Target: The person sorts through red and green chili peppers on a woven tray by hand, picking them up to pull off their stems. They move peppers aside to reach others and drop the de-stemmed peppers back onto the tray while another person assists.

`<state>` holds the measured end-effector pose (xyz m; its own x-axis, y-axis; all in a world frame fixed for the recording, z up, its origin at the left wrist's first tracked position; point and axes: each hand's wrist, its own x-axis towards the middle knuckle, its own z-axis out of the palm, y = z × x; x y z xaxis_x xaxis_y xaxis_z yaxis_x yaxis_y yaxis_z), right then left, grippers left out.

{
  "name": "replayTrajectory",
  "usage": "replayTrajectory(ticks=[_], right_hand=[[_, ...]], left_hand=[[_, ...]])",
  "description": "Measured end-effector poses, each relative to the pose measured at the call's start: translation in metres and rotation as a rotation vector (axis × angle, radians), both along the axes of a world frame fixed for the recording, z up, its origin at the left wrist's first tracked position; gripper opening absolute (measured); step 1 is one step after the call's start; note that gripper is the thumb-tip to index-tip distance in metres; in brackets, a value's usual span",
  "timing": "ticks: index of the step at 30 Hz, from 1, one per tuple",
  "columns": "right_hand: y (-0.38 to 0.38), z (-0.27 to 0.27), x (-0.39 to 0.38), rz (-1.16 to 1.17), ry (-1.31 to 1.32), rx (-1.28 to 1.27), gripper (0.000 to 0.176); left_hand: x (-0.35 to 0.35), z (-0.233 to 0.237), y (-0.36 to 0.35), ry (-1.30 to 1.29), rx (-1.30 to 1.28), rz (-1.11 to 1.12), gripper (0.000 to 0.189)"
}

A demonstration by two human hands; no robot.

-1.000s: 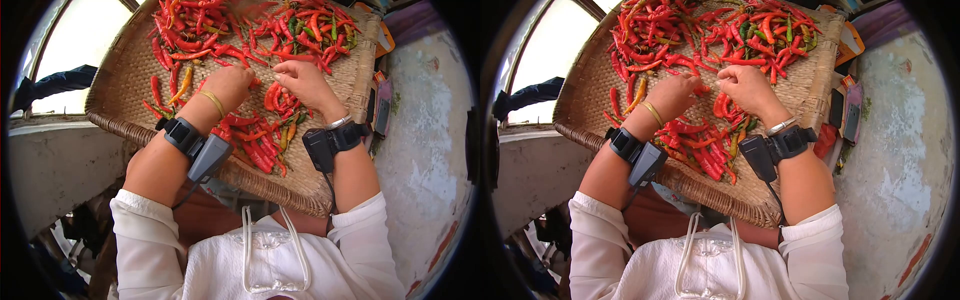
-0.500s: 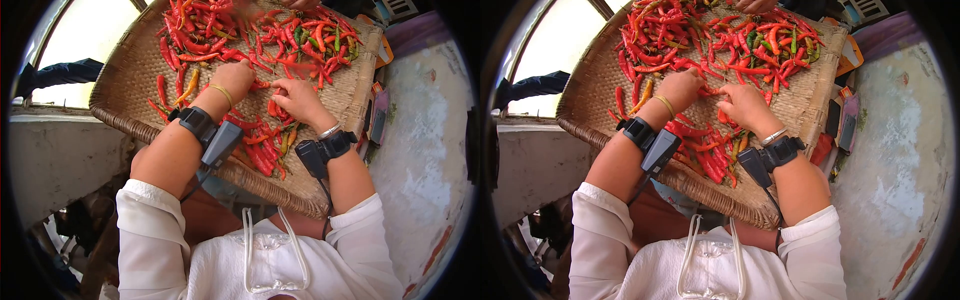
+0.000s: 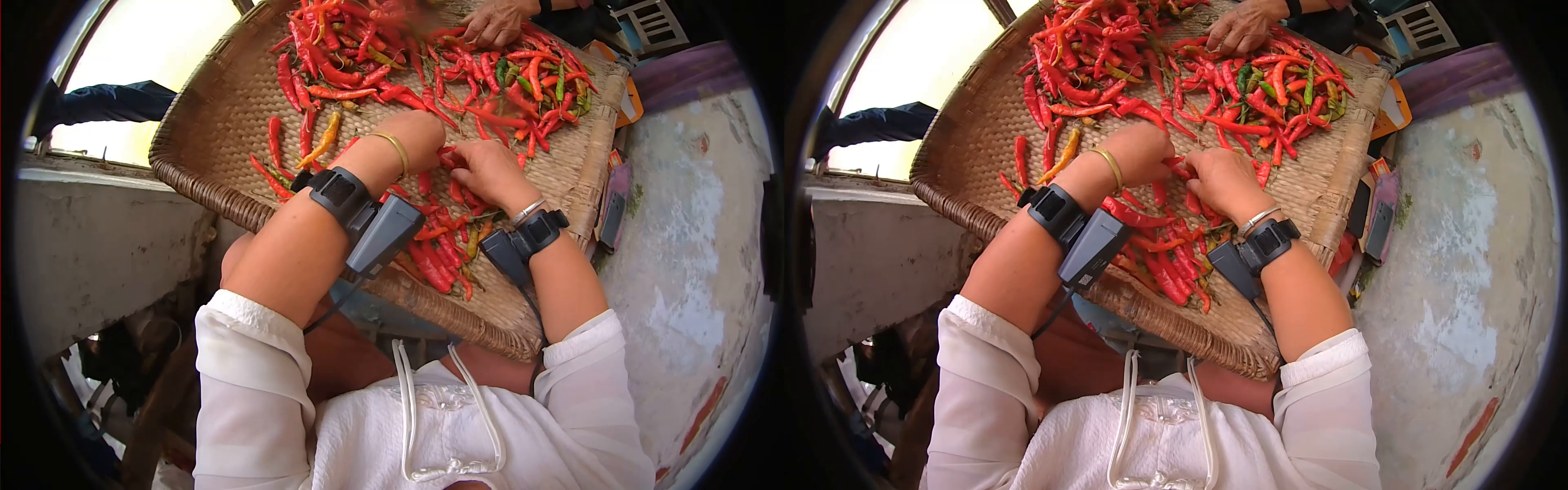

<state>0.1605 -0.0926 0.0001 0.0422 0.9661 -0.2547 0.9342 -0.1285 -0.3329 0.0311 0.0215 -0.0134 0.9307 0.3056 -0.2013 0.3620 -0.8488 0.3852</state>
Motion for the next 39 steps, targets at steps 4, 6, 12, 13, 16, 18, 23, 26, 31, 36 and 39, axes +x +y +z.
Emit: replayTrajectory(ticks=[4, 6, 12, 13, 16, 18, 23, 26, 31, 36, 39], right_hand=[[-0.002, 0.008, 0.007, -0.110, -0.017, -0.023, 0.020], [0.002, 0.009, 0.021, -0.153, 0.219, -0.168, 0.016], [0.008, 0.048, 0.037, -0.639, 1.232, 0.411, 0.053], [0.008, 0.049, 0.037, -0.643, 1.235, 0.413, 0.053], [0.008, 0.049, 0.030, -0.612, 0.935, 0.323, 0.046], [0.005, 0.043, 0.014, -0.411, 0.874, 0.158, 0.033], [0.005, 0.031, -0.001, -0.289, 0.877, -0.017, 0.028], [0.005, 0.035, 0.004, -0.336, 0.932, -0.018, 0.026], [0.003, 0.040, 0.022, -0.120, 0.483, -0.306, 0.021], [0.008, 0.044, 0.031, -0.614, 1.200, 0.221, 0.023], [0.007, 0.045, 0.024, -0.652, 1.145, 0.259, 0.025]], left_hand=[[-0.003, 0.032, 0.012, -0.126, -0.054, 0.183, 0.022], [-0.009, 0.041, 0.020, -0.250, -0.136, 0.280, 0.023], [-0.010, 0.044, 0.018, -0.384, -0.602, 0.570, 0.024], [-0.009, 0.042, 0.016, -0.414, -0.713, 0.583, 0.023], [-0.005, 0.046, 0.007, -0.465, -0.888, 0.611, 0.021], [-0.002, 0.047, 0.004, -0.486, -0.953, 0.631, 0.020], [-0.005, 0.040, 0.003, -0.495, -1.211, 0.560, 0.023], [-0.012, 0.051, 0.004, -0.356, -0.993, 0.543, 0.027], [-0.029, 0.043, 0.013, -0.501, -0.628, 0.592, 0.033], [-0.051, 0.037, 0.014, -0.169, -0.138, 0.213, 0.026], [-0.058, 0.034, 0.006, -0.013, -0.009, 0.091, 0.024]])
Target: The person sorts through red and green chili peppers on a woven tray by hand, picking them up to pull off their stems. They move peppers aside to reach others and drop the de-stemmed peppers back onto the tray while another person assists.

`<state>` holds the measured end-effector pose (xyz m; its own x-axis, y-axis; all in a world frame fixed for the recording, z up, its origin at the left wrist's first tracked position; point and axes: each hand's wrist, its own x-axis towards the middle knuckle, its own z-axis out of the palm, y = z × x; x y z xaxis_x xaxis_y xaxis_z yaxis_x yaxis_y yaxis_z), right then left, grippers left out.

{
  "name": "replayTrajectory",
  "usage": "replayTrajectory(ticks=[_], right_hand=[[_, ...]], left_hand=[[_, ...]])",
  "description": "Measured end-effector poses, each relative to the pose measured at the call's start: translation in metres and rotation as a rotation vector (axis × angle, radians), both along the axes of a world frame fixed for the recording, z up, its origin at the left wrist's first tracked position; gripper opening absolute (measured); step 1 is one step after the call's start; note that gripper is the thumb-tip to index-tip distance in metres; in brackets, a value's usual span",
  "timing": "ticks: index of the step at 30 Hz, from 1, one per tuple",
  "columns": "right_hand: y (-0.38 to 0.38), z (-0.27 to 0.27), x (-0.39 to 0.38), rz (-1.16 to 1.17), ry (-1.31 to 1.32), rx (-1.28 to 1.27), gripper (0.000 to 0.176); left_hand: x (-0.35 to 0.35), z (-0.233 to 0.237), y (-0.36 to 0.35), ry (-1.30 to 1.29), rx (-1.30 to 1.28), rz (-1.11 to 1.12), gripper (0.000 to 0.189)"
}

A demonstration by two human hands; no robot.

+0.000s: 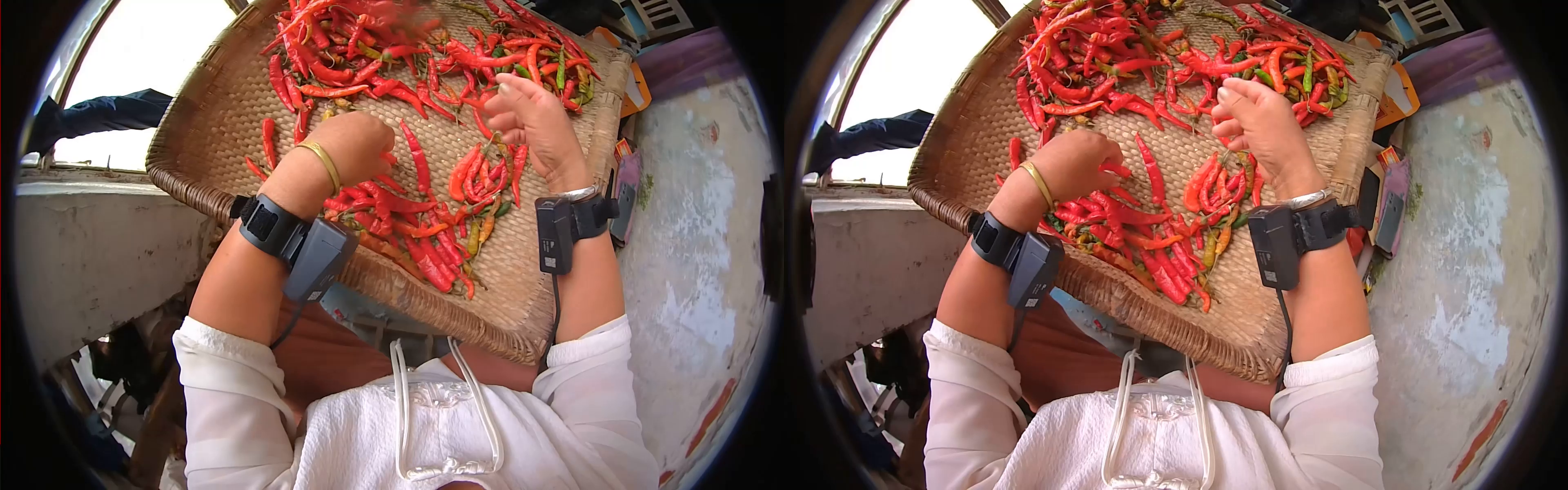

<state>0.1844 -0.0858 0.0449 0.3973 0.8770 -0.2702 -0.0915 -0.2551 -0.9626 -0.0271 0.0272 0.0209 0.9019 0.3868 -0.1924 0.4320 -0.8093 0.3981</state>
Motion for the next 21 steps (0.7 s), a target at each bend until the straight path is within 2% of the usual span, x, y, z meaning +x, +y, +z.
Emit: replayTrajectory(ticks=[1, 2, 4, 5, 7, 9, 10, 11, 13, 15, 17, 18, 20, 21], right_hand=[[0.000, -0.003, -0.004, 0.083, -0.110, -0.079, 0.026], [-0.001, -0.005, -0.010, 0.083, -0.110, -0.079, 0.026], [-0.004, -0.012, -0.026, 0.653, -0.293, -0.164, 0.030], [-0.006, -0.016, -0.034, 0.654, -0.290, -0.166, 0.030], [-0.010, -0.026, -0.047, 0.954, -0.431, -0.068, 0.032], [-0.014, -0.033, -0.055, 1.007, -0.423, -0.023, 0.032], [-0.014, -0.034, -0.058, 1.059, -0.417, 0.025, 0.032], [-0.013, -0.033, -0.059, 1.172, -0.412, -0.041, 0.031], [-0.015, -0.031, -0.064, 1.189, -0.467, -0.074, 0.030], [-0.017, -0.030, -0.064, 1.202, -0.525, -0.109, 0.029], [-0.015, -0.030, -0.059, 1.069, -0.550, -0.223, 0.026], [-0.013, -0.030, -0.056, 1.070, -0.550, -0.222, 0.026], [-0.009, -0.030, -0.048, 0.878, -0.747, -0.232, 0.024], [-0.009, -0.034, -0.047, 0.778, -0.732, -0.180, 0.024]], left_hand=[[-0.002, 0.000, -0.001, 0.097, 0.035, -0.060, 0.022], [-0.003, 0.000, -0.003, 0.194, 0.070, -0.121, 0.021], [-0.003, 0.010, -0.008, 0.186, 0.086, -0.085, 0.018], [-0.002, 0.016, -0.009, 0.235, 0.072, -0.058, 0.018], [-0.002, 0.021, -0.013, 0.284, 0.056, -0.031, 0.018], [-0.002, 0.022, -0.017, 0.538, -0.064, -0.218, 0.019], [-0.002, 0.020, -0.020, 0.539, -0.064, -0.218, 0.019], [-0.003, 0.013, -0.024, 0.545, -0.074, -0.261, 0.021], [-0.002, 0.003, -0.027, 0.553, -0.084, -0.310, 0.022], [-0.001, -0.002, -0.028, 0.398, -0.151, -0.318, 0.021], [0.005, 0.002, -0.027, 0.349, -0.194, -0.335, 0.023], [0.007, 0.003, -0.026, 0.299, -0.236, -0.347, 0.026], [0.009, 0.000, -0.028, 0.233, -0.216, -0.320, 0.029], [0.010, -0.002, -0.028, 0.168, -0.196, -0.296, 0.033]])
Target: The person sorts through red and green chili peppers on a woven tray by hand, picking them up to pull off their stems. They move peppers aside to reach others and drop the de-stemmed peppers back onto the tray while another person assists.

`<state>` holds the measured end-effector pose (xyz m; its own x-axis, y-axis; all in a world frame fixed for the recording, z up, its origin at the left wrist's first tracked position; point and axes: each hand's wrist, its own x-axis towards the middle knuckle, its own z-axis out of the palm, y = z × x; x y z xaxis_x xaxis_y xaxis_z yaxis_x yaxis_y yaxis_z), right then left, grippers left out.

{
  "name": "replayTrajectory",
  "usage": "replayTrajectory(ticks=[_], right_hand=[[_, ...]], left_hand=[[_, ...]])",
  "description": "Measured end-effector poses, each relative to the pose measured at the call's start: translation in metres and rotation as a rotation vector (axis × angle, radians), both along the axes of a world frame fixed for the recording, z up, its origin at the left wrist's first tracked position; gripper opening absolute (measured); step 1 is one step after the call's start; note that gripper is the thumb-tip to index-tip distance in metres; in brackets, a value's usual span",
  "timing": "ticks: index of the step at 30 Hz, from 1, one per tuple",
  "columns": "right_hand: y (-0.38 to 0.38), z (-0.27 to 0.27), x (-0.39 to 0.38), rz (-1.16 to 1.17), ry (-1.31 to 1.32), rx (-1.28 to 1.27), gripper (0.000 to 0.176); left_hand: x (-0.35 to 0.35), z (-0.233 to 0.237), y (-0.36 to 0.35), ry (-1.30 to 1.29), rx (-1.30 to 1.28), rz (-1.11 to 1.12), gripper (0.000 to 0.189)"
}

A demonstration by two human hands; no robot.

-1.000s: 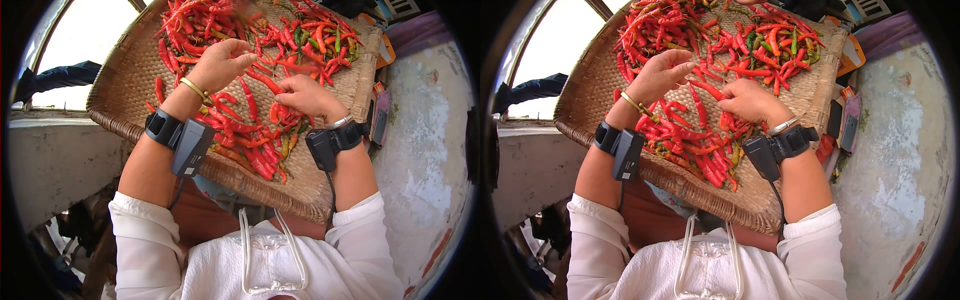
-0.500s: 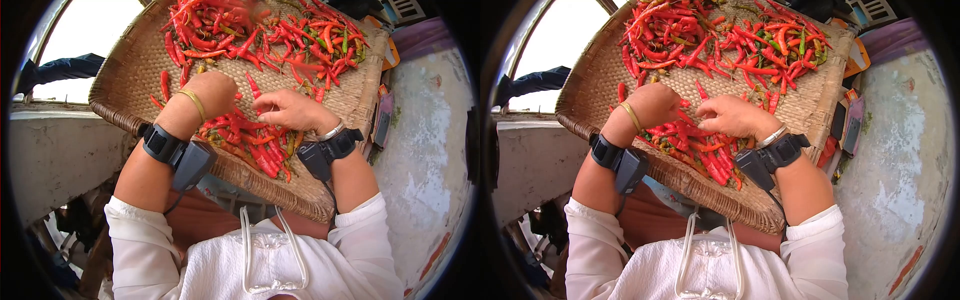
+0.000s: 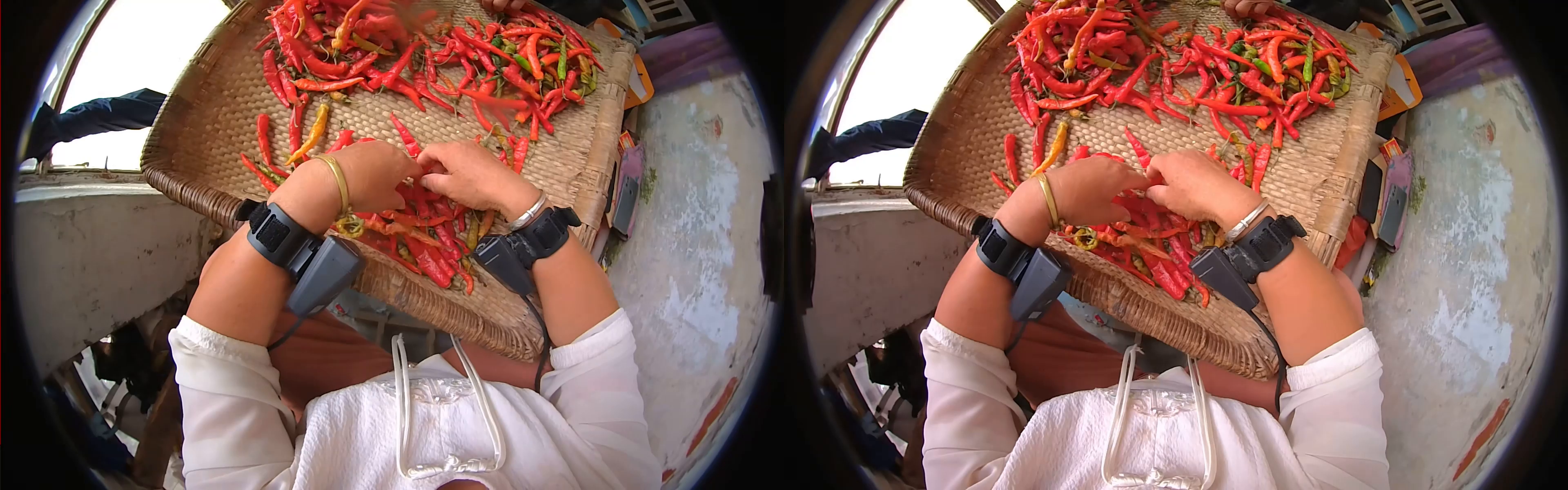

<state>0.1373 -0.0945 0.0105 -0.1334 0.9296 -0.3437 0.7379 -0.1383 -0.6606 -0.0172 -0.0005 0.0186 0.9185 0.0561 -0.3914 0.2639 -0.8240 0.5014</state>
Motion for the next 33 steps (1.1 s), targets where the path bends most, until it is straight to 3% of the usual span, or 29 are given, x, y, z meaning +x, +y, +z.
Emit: replayTrajectory(ticks=[4, 6, 10, 15, 17, 19, 20, 22, 25, 27, 29, 30, 32, 33], right_hand=[[-0.001, -0.003, -0.001, 0.028, -0.045, 0.004, 0.027], [-0.005, -0.004, -0.005, 0.108, -0.136, -0.018, 0.024], [-0.004, -0.009, -0.006, 0.103, -0.287, -0.030, 0.018], [0.001, -0.005, 0.008, -0.003, -0.357, 0.184, 0.012], [0.007, -0.001, 0.022, -0.020, -0.260, 0.254, 0.010], [0.015, 0.010, 0.033, -0.501, 0.489, 0.052, 0.019], [0.016, 0.014, 0.039, -0.500, 0.488, 0.052, 0.019], [0.016, 0.018, 0.046, -0.890, 0.890, 0.336, 0.030], [0.015, 0.020, 0.046, -0.856, 0.813, 0.274, 0.038], [0.014, 0.017, 0.032, -0.817, 0.778, 0.199, 0.031], [0.012, 0.010, 0.020, -0.334, 0.399, 0.070, 0.027], [0.010, 0.009, 0.014, -0.334, 0.400, 0.069, 0.027], [0.005, 0.009, 0.006, -0.022, 0.146, 0.056, 0.026], [0.004, 0.006, 0.007, -0.021, 0.145, 0.057, 0.026]], left_hand=[[0.005, -0.012, 0.001, -0.081, -0.032, -0.016, 0.037], [0.007, -0.006, 0.000, 0.102, 0.055, -0.012, 0.031], [0.007, -0.014, 0.001, 0.158, 0.204, 0.011, 0.024], [0.009, -0.017, -0.001, 0.146, 0.217, 0.035, 0.019], [0.010, -0.016, -0.002, 0.145, 0.218, 0.036, 0.018], [0.011, -0.017, -0.003, 0.141, 0.219, 0.037, 0.018], [0.011, -0.018, -0.003, 0.137, 0.224, 0.027, 0.017], [0.011, -0.015, -0.003, 0.133, 0.230, 0.020, 0.017], [0.013, -0.012, -0.005, 0.171, 0.233, -0.010, 0.017], [0.014, -0.013, -0.006, 0.214, 0.243, -0.037, 0.018], [0.015, -0.013, -0.008, 0.196, 0.250, -0.020, 0.018], [0.015, -0.012, -0.009, 0.177, 0.258, -0.004, 0.018], [0.016, -0.006, -0.006, 0.210, 0.239, 0.012, 0.018], [0.016, -0.003, -0.004, 0.243, 0.220, 0.027, 0.017]])
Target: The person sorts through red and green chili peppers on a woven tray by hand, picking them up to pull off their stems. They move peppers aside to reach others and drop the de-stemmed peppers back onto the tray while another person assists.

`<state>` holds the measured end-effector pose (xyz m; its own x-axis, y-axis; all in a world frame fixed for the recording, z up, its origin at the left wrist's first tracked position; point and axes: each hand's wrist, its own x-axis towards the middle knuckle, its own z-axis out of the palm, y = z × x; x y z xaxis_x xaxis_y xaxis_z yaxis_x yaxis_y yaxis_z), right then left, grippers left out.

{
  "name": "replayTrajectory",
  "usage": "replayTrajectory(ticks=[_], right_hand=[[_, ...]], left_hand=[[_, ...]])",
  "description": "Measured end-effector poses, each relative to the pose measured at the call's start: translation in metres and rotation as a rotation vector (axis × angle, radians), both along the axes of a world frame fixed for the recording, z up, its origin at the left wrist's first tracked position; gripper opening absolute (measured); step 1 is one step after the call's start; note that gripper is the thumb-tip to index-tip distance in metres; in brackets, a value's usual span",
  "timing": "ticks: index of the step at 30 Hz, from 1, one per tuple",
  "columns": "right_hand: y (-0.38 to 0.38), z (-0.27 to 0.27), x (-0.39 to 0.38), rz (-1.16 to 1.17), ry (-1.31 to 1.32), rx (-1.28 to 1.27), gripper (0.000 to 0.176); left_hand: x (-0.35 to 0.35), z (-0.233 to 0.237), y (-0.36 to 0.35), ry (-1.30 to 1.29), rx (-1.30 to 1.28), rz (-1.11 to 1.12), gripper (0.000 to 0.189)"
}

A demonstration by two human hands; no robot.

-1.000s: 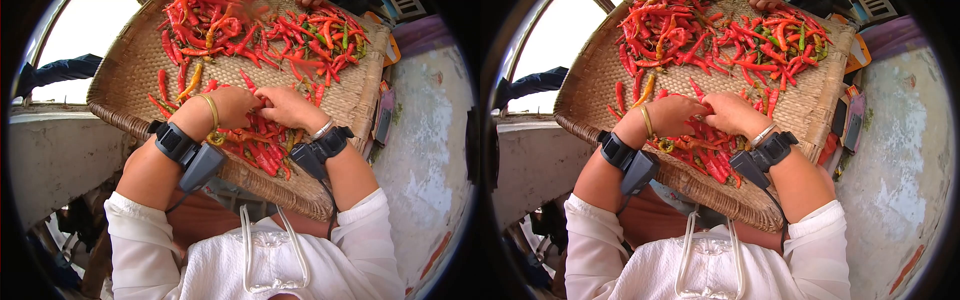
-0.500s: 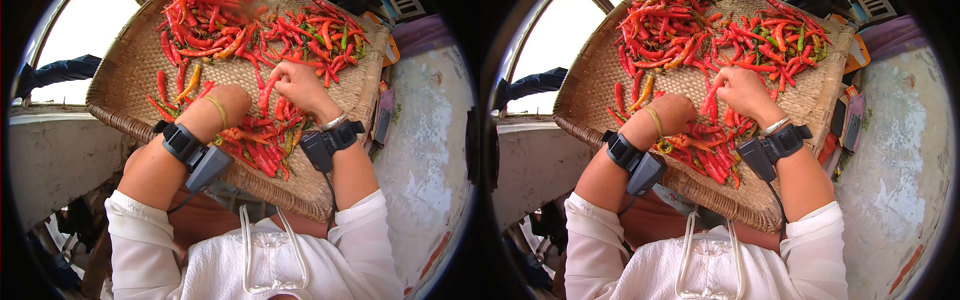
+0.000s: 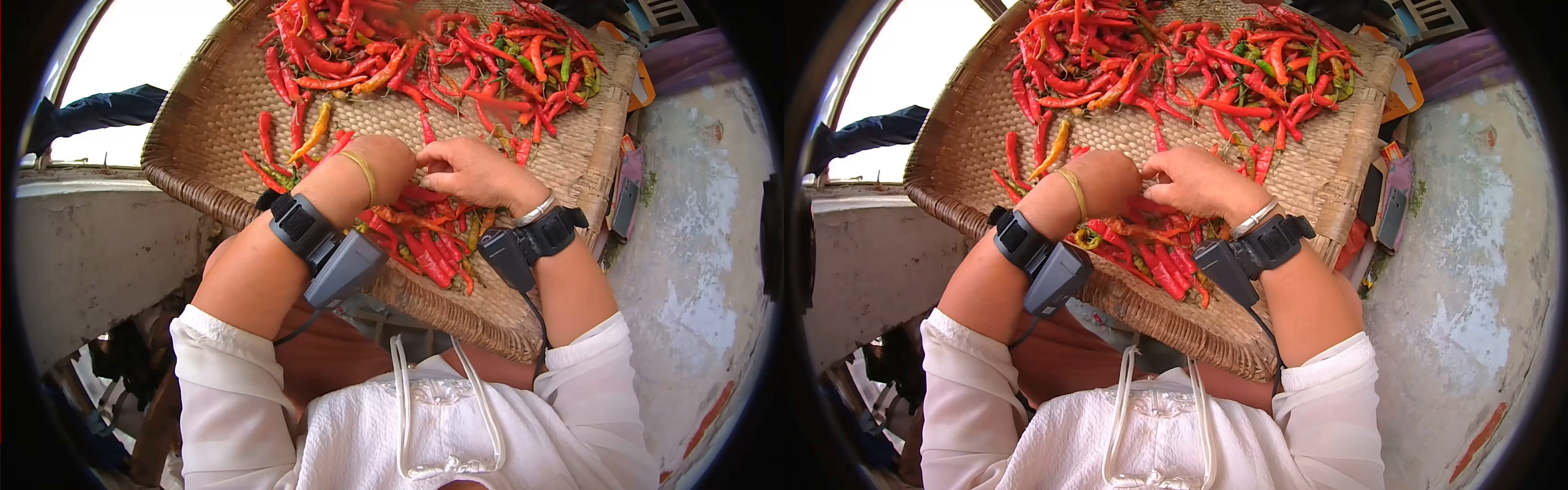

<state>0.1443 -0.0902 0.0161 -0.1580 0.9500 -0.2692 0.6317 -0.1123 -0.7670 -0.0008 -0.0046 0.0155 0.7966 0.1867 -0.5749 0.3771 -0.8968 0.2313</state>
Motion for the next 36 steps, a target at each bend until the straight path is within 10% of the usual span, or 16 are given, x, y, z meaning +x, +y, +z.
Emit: replayTrajectory(ticks=[12, 16, 18, 22, 26, 36], right_hand=[[0.002, 0.000, 0.005, -0.019, -0.081, -0.112, 0.026], [0.003, 0.014, 0.015, -0.093, -0.064, -0.254, 0.026], [0.005, 0.023, 0.024, -0.131, -0.137, -0.262, 0.023], [0.007, 0.029, 0.050, -0.607, 0.637, -0.006, 0.027], [0.005, 0.028, 0.056, -0.826, 0.767, 0.165, 0.035], [-0.007, -0.006, -0.007, 0.175, -0.081, -0.029, 0.034]], left_hand=[[-0.004, 0.012, 0.011, -0.617, -0.103, 0.153, 0.020], [-0.008, 0.029, 0.016, -0.647, 0.038, 0.417, 0.023], [-0.012, 0.032, 0.021, -0.237, 0.082, 0.334, 0.026], [-0.019, 0.014, 0.009, -0.042, -0.139, -0.023, 0.027], [-0.016, 0.004, 0.003, 0.004, -0.139, -0.133, 0.029], [-0.010, -0.004, -0.004, 0.053, -0.017, -0.170, 0.035]])
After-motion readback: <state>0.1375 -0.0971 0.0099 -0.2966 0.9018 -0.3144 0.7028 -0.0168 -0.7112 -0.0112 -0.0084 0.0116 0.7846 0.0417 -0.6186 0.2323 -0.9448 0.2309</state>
